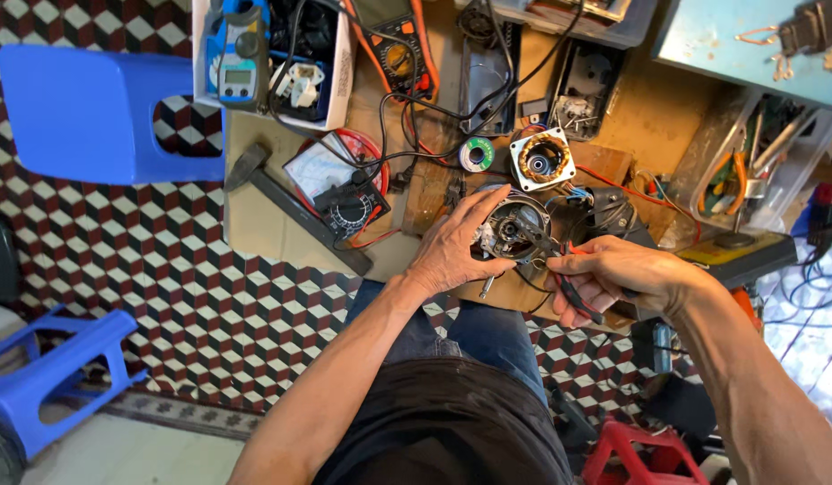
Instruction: The person repairs a small electric motor on a cluttered workbench. They hold the motor housing with one hand while using pliers and a screwdriver to work on components inside it, wipe parts with a tissue, reposition the motor, and continue manipulating internal parts with hand tools.
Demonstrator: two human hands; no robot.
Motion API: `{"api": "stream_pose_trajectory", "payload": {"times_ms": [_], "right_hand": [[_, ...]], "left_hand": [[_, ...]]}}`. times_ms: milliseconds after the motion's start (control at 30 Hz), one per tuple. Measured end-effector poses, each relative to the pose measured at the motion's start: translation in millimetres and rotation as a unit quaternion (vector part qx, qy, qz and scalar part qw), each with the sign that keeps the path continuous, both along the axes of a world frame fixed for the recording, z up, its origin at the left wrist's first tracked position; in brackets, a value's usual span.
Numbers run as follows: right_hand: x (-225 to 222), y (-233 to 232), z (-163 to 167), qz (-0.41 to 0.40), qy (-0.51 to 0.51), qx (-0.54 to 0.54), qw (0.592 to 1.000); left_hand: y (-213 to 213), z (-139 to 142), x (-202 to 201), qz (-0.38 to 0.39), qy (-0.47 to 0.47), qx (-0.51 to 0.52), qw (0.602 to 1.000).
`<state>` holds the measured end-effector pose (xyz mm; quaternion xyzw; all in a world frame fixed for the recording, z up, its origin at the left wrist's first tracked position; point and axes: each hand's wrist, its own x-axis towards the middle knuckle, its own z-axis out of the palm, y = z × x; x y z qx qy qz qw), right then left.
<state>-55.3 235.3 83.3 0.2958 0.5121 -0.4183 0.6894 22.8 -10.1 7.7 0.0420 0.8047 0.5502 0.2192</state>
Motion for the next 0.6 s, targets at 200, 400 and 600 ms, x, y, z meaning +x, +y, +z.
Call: {"api": "stream_pose_trajectory", "payload": {"times_ms": [200,400,600], "right_hand": [[-26.1,11.0,-5.9,0.080,-0.012,0.008,0.997],[-37.0,21.7,-28.3,0.127,-0.009,-0.024,0.992],[-43.4,33.7,-48.7,0.116,-0.042,-0.088,0.988]], "left_hand": [[1.6,1.4,3.2,0.011,-0.009,0.007,1.000],[3.4,-0.4,6.3,0.022,-0.017,0.015,1.000],[4.2,-1.1,9.7,0.034,-0.017,0.026,0.999]]}}
